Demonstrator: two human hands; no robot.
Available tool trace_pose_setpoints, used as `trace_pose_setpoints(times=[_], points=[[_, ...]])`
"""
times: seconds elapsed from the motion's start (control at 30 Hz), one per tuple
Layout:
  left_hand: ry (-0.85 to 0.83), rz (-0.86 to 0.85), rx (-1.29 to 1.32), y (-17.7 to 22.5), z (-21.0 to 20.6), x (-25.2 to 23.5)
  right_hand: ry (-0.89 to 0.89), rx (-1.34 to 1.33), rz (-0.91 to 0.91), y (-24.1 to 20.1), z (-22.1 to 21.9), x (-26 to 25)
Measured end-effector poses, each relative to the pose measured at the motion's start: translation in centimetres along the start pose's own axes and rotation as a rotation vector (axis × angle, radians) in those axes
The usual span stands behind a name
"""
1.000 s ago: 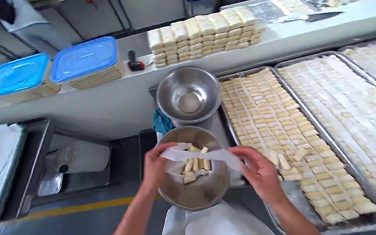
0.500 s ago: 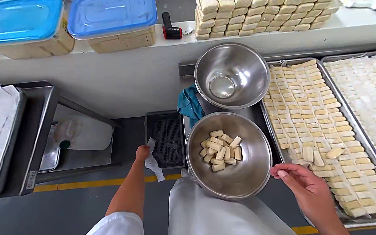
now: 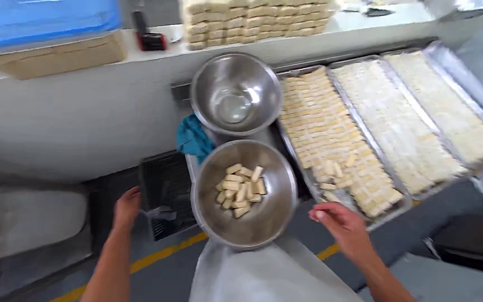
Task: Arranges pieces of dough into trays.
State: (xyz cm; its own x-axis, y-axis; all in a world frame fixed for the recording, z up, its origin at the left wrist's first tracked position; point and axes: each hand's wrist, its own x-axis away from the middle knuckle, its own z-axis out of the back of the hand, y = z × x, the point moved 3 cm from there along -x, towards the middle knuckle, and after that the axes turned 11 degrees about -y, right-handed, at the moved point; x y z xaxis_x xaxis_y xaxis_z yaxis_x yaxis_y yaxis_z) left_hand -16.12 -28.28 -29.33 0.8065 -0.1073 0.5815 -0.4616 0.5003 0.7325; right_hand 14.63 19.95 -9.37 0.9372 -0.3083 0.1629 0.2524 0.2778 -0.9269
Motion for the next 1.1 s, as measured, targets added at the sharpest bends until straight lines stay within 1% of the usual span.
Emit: trace_pose_setpoints(times=[0.07, 0.17, 0.27, 0.33, 0.4, 0.47, 0.57, 0.6, 0.63, 0.7, 0.77, 0.8, 0.83, 0.9, 0.97, 1.0, 1.03, 1.07, 1.1], points=[[0.005, -0.085, 0.131, 0.4, 0.0, 1.2, -0.032, 0.094, -0.054, 1.1, 1.3, -0.1], [0.083, -0.164, 0.232, 1.9, -0.2, 4.6, -0.085, 0.394, -0.117, 2.9, 4.3, -1.6], [0.155, -0.208, 0.284, 3.9, -1.5, 8.3, -0.017, 0.521, -0.229, 5.6, 9.2, -4.5], [0.197, -0.258, 0.319, 6.0, -3.5, 10.4, 0.037, 0.566, -0.309, 8.2, 13.0, -7.1], [0.201, -0.331, 0.329, 8.6, -6.0, 12.2, 0.060, 0.591, -0.364, 10.9, 15.7, -9.9], [0.189, -0.419, 0.313, 11.5, -8.9, 13.4, 0.036, 0.635, -0.402, 12.8, 16.4, -12.6], [0.129, -0.518, 0.254, 15.3, -13.2, 14.4, -0.045, 0.760, -0.381, 14.9, 15.5, -14.6], [0.105, -0.544, 0.230, 16.5, -14.5, 14.8, -0.054, 0.757, -0.368, 15.5, 15.6, -14.7], [0.085, -0.564, 0.212, 17.7, -15.5, 15.2, -0.042, 0.692, -0.349, 15.8, 16.1, -14.7], [0.043, -0.584, 0.203, 19.5, -17.6, 16.2, 0.034, 0.428, -0.328, 16.4, 17.2, -14.2], [-0.032, -0.569, 0.212, 20.7, -20.3, 17.3, 0.129, 0.123, -0.329, 15.8, 17.6, -13.4], [-0.078, -0.552, 0.231, 21.1, -21.8, 17.7, 0.142, -0.013, -0.313, 14.2, 17.1, -13.1], [-0.129, -0.529, 0.261, 21.4, -23.2, 18.0, 0.110, -0.112, -0.276, 11.7, 16.0, -12.8], [-0.233, -0.448, 0.337, 21.5, -25.9, 18.2, -0.084, -0.202, -0.137, 6.3, 12.5, -11.9], [-0.319, -0.354, 0.379, 21.0, -27.7, 17.9, -0.340, -0.131, -0.029, 2.3, 9.6, -11.5], [-0.332, -0.316, 0.373, 20.7, -28.0, 17.6, -0.395, -0.026, -0.010, 1.5, 9.2, -11.7], [-0.318, -0.284, 0.353, 20.2, -28.0, 17.3, -0.374, 0.112, -0.011, 1.6, 9.8, -12.1], [-0.278, -0.266, 0.312, 19.7, -27.6, 17.0, -0.294, 0.265, -0.034, 2.9, 11.3, -12.7], [-0.228, -0.268, 0.255, 19.2, -27.0, 16.6, -0.179, 0.396, -0.076, 5.1, 13.4, -13.4]])
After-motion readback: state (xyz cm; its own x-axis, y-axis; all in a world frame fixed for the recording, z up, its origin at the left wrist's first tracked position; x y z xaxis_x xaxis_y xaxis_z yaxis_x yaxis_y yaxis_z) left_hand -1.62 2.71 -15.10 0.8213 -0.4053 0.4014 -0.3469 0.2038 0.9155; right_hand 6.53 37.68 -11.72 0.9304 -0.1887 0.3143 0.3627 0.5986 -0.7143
